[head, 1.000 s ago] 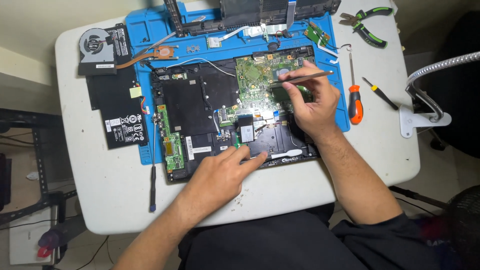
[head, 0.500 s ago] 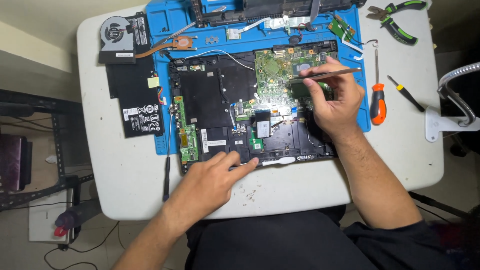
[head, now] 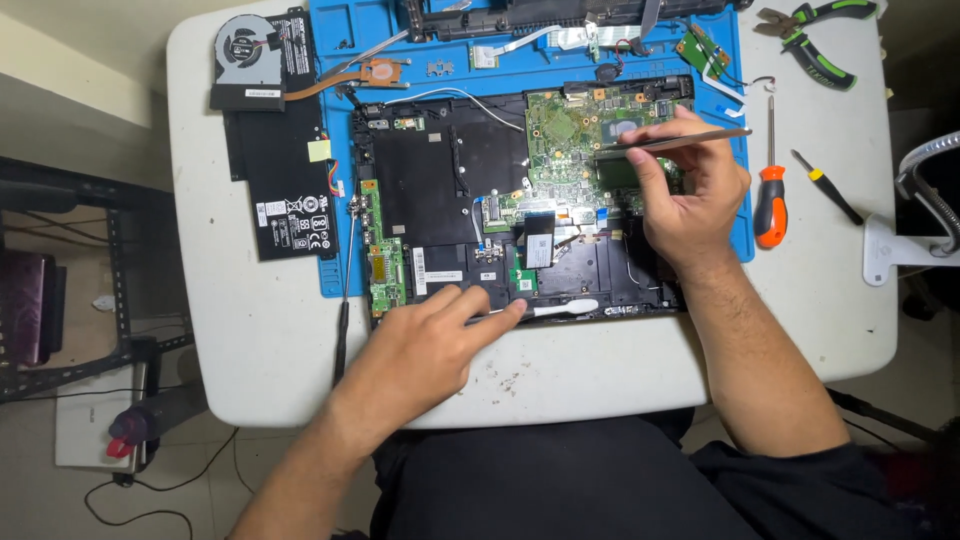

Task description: Repairing and cleaning internal components of a laptop, including the motherboard and ribbon cables using various tools.

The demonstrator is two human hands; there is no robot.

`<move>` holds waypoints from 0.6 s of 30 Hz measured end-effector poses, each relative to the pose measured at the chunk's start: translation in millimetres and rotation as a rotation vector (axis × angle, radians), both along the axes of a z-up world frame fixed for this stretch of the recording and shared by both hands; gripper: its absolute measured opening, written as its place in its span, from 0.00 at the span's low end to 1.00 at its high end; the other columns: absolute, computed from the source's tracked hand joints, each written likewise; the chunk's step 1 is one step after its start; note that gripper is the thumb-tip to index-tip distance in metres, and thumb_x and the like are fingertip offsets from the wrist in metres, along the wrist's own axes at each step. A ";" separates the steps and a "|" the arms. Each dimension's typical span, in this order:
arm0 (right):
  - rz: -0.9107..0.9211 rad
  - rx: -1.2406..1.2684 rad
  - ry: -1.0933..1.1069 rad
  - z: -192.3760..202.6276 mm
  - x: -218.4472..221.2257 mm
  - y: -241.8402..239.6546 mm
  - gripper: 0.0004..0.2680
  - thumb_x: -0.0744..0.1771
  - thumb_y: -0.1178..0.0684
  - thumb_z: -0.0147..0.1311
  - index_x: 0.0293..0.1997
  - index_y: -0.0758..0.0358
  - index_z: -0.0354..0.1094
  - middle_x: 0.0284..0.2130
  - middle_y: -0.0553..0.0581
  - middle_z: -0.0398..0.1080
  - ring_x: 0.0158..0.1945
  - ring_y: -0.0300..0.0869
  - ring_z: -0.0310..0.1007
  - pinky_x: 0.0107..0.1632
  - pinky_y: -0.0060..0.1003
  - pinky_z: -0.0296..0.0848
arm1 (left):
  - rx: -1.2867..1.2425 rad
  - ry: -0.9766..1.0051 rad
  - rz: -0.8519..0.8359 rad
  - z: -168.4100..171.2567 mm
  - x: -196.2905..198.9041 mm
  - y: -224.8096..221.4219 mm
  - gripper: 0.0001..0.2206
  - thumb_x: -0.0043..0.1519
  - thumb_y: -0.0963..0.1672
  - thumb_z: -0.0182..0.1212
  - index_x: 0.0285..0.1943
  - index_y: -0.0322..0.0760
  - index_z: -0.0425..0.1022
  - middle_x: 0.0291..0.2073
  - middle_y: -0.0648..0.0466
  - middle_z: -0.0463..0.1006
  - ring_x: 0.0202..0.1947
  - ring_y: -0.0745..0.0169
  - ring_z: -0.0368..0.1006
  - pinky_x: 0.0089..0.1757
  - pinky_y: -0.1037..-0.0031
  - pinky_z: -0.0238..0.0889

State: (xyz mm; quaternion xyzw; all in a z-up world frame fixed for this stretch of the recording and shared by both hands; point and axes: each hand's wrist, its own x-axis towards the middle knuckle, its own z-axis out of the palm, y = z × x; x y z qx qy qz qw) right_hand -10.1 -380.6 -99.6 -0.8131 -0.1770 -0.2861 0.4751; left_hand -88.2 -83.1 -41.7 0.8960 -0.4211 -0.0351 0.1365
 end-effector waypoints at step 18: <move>0.023 0.016 0.016 0.7 -2.6 -1.5 0.08 0.72 0.70 0.56 0.55 0.75 0.61 0.44 0.73 0.75 0.50 0.58 0.80 0.68 0.50 0.73 | 0.018 0.225 0.197 6.9 -14.3 61.4 0.33 0.52 0.29 0.49 0.62 0.50 0.79 0.35 0.57 0.73 0.32 0.58 0.69 0.16 0.67 0.58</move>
